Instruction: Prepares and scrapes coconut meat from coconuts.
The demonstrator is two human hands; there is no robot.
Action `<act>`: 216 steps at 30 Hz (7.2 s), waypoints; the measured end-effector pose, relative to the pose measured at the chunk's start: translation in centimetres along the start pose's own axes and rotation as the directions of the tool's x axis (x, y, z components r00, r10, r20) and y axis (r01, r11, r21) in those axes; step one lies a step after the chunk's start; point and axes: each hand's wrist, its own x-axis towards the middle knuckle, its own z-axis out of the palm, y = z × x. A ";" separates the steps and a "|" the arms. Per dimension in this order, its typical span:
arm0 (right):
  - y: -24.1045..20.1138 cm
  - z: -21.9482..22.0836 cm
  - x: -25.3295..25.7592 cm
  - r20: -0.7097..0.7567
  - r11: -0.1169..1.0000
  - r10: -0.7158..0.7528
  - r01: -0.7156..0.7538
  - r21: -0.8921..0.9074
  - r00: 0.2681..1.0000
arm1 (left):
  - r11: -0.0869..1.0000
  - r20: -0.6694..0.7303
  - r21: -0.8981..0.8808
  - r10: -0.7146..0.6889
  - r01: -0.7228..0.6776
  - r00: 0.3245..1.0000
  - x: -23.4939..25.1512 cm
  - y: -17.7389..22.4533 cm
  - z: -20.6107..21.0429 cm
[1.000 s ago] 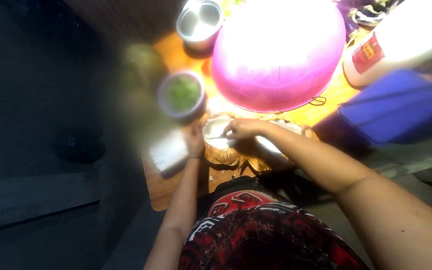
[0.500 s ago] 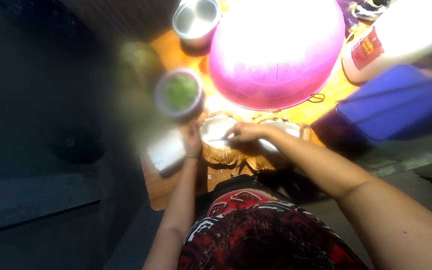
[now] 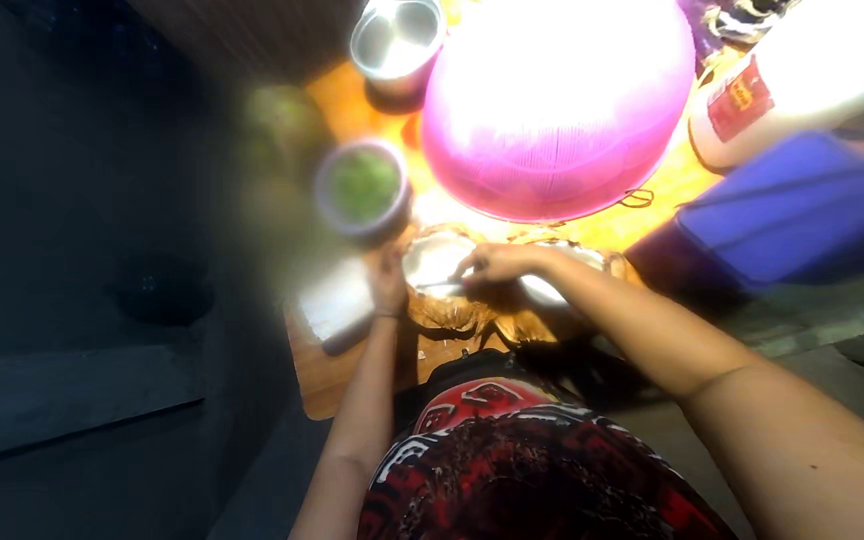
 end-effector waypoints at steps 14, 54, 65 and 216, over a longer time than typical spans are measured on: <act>-0.5 -1.6 -0.9 0.022 0.991 0.079 -0.076 -0.110 0.997 | 1.000 -0.005 0.007 0.001 -0.001 1.000 0.1 -0.1 0.1; 1.8 2.9 -0.1 -0.255 0.995 0.098 -0.099 0.010 0.962 | 0.996 0.007 0.054 -0.078 0.078 0.997 1.2 0.7 0.6; 2.4 5.1 2.0 -0.250 0.993 0.037 -0.007 0.118 0.968 | 0.989 -0.034 0.109 -0.095 0.098 0.995 0.8 0.7 0.5; -0.8 4.6 0.3 -0.235 0.841 0.324 -0.166 0.515 0.916 | 0.983 0.291 0.175 -0.103 0.053 0.951 3.2 1.4 -1.7</act>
